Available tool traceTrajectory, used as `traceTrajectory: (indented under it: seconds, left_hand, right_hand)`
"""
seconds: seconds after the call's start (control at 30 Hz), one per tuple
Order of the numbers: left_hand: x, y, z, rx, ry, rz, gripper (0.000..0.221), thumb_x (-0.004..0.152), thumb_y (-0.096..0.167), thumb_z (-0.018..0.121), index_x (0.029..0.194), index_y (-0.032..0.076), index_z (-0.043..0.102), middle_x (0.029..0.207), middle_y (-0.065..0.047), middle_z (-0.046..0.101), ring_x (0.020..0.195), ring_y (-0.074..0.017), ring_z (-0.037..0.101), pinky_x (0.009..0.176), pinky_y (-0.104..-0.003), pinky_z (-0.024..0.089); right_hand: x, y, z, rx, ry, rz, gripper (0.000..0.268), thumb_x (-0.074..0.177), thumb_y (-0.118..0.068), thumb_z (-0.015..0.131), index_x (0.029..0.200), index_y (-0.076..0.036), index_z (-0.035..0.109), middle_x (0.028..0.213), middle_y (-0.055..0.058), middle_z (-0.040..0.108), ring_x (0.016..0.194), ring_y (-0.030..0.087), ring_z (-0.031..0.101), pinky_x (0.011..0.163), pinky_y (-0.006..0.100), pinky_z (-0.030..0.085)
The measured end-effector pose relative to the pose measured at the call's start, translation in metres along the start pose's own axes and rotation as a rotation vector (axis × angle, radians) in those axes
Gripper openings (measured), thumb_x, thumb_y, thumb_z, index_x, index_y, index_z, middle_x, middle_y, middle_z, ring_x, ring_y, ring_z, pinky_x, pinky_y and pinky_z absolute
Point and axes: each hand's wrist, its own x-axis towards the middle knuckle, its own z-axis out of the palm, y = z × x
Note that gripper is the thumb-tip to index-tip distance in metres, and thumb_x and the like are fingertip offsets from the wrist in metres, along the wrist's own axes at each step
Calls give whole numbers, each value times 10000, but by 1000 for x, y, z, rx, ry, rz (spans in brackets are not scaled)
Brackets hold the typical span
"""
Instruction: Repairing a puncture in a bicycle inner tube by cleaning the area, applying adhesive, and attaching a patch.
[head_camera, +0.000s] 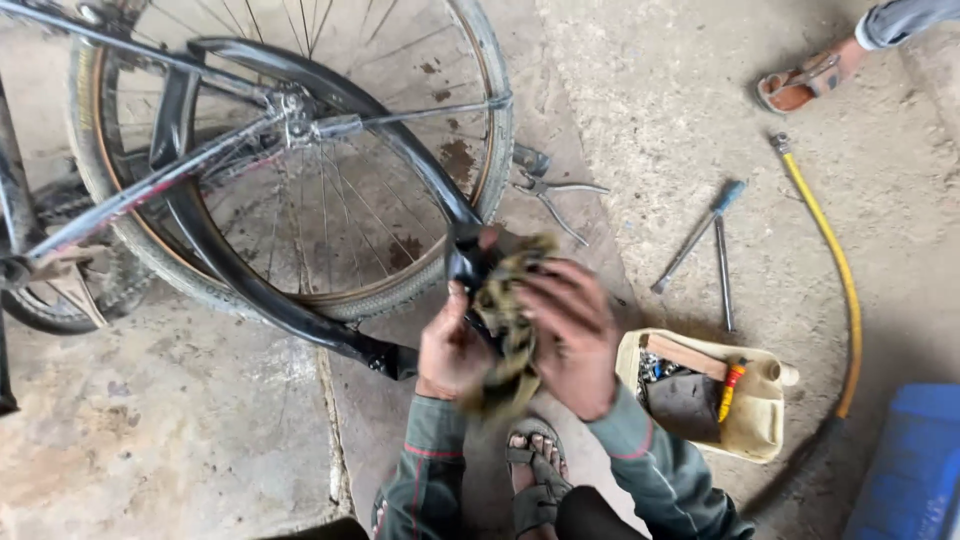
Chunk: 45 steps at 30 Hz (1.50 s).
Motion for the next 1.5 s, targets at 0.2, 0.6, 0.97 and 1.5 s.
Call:
traceTrajectory:
  seconds: [0.2,0.6,0.97,1.5]
  left_hand:
    - [2,-2,-7,28,46,52,763,1059,515,491,1668,163,197,1681,-194,291,1542,-382,330,1284,-523,258]
    - [3,1,4,128,79,45,826,1026,565,514,1664,156,185,1717,-111,227,1573,-379,278,1295,-567,233]
    - [4,17,1,-17,-59,34,862,1010,566,541,1686,240,117,1719,-194,240,1570,-432,272,1289,-541,257]
    - [15,30,12,-34,-101,56,784,1040,600,468,1676,262,161,1719,-195,232,1574,-439,259,1293,-595,233]
  right_hand:
    - [-26,-19,32,-166,30,-155,435,678,-33,740,1098,72,705,1154,230,704,1129,413,669,953,498,570]
    - [-3,11,21,57,134,88,332,883,122,603,1151,-38,715,1240,137,733,1142,296,723,1016,458,567]
    - [-88,25,15,126,-174,205,535,696,130,600,1209,41,726,1311,243,695,998,345,739,739,410,590]
    - [-102,40,30,82,-178,605,437,806,94,618,1195,-43,763,1198,156,774,844,319,739,723,438,589]
